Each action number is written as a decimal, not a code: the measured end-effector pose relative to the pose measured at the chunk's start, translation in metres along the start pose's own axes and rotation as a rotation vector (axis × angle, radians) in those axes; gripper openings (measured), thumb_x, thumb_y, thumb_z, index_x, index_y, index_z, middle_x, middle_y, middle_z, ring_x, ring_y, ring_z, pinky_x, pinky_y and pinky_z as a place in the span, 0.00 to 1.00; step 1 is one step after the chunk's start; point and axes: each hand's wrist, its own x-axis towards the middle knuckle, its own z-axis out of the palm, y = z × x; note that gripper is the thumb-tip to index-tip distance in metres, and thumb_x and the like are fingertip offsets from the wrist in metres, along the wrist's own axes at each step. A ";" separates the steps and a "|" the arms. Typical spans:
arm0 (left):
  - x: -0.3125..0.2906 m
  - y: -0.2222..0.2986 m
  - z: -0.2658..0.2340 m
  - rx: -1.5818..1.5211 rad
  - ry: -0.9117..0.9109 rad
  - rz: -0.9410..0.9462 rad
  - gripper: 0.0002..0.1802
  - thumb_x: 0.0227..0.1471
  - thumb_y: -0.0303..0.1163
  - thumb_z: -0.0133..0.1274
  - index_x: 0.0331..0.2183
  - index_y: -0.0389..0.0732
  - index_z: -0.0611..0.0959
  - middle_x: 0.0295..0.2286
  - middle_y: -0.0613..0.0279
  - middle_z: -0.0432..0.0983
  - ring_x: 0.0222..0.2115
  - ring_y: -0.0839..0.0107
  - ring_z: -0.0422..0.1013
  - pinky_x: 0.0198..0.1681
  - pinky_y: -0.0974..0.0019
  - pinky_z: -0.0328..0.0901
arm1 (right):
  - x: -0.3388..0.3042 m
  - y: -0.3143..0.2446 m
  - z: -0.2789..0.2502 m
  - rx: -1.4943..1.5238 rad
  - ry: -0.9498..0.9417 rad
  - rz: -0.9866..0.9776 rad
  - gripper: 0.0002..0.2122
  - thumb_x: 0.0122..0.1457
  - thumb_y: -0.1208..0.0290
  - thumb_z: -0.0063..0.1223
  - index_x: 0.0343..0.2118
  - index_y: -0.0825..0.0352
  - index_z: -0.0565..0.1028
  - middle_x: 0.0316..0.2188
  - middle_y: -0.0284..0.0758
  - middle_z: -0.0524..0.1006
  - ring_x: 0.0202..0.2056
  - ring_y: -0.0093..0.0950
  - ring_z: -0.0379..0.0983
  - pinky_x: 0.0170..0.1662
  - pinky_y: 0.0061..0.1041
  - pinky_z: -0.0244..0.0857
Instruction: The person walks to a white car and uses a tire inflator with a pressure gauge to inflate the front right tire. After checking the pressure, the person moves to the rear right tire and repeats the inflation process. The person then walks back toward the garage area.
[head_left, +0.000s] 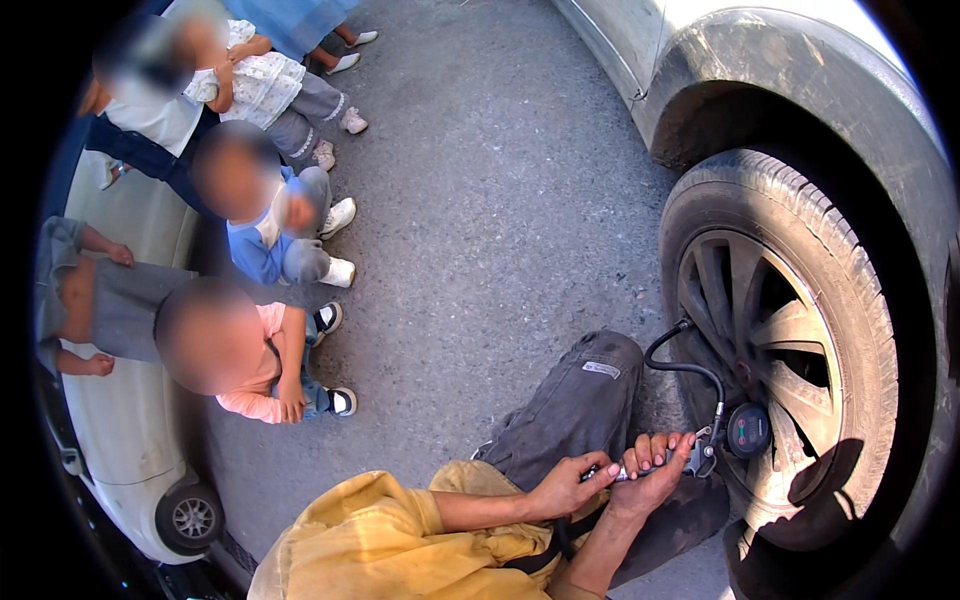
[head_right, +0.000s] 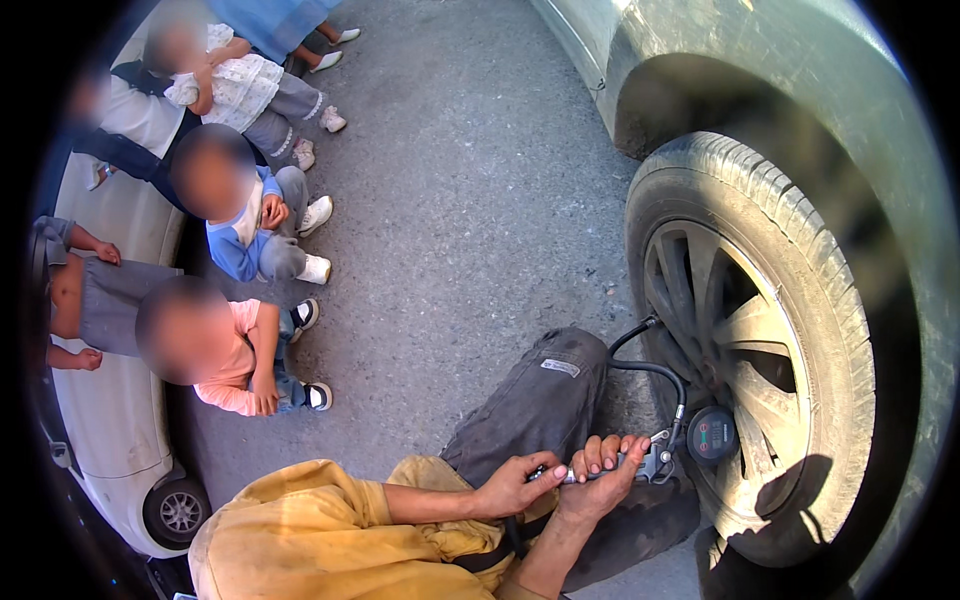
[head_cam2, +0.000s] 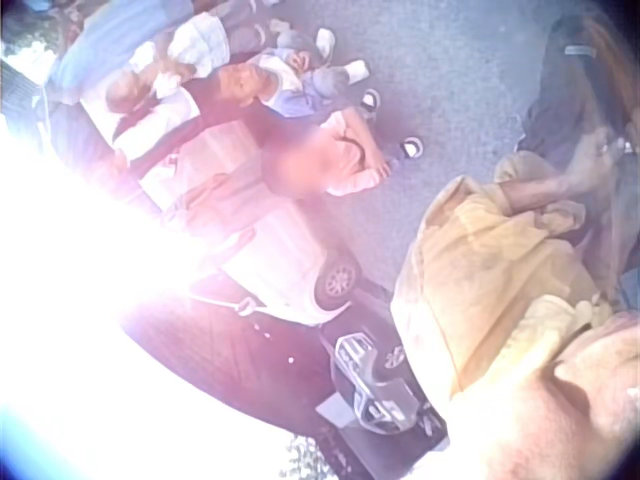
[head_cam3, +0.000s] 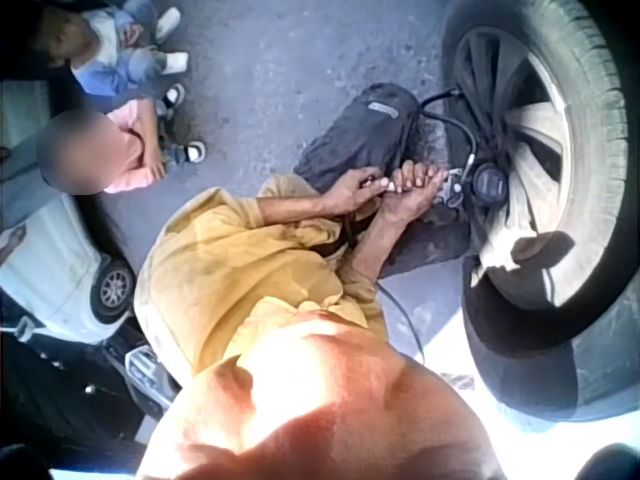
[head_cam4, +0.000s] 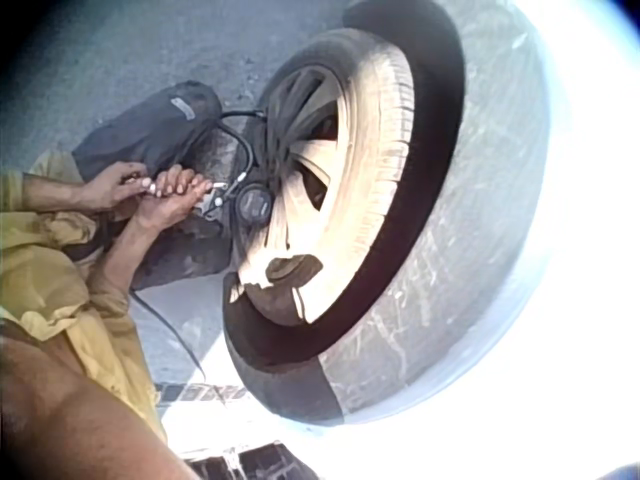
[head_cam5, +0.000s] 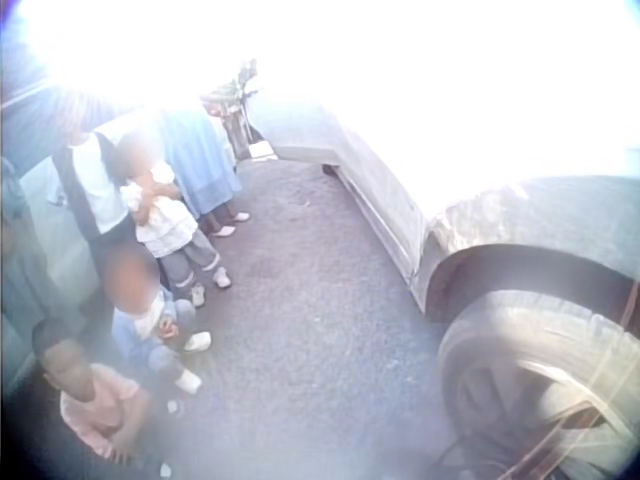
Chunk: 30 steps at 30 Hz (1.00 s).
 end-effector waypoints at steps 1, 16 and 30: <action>0.000 0.000 0.000 0.004 0.001 0.003 0.17 0.62 0.42 0.48 0.33 0.36 0.77 0.20 0.64 0.67 0.24 0.79 0.61 0.27 0.69 0.60 | 0.001 0.000 -0.001 0.005 -0.004 0.004 0.16 0.65 0.52 0.46 0.27 0.57 0.60 0.16 0.24 0.54 0.13 0.15 0.50 0.09 0.14 0.44; 0.002 -0.003 -0.002 0.041 0.017 -0.009 0.16 0.62 0.41 0.48 0.34 0.36 0.78 0.22 0.63 0.70 0.25 0.78 0.64 0.29 0.68 0.62 | 0.005 0.003 -0.009 0.115 -0.100 0.029 0.15 0.66 0.53 0.45 0.27 0.58 0.63 0.16 0.24 0.60 0.14 0.17 0.57 0.15 0.16 0.54; 0.000 -0.012 0.011 -0.155 0.036 -0.171 0.15 0.61 0.39 0.51 0.27 0.39 0.76 0.14 0.74 0.63 0.14 0.85 0.57 0.15 0.74 0.50 | 0.008 -0.004 -0.023 0.119 -0.140 0.031 0.19 0.62 0.48 0.48 0.28 0.60 0.63 0.17 0.26 0.59 0.19 0.21 0.57 0.25 0.22 0.55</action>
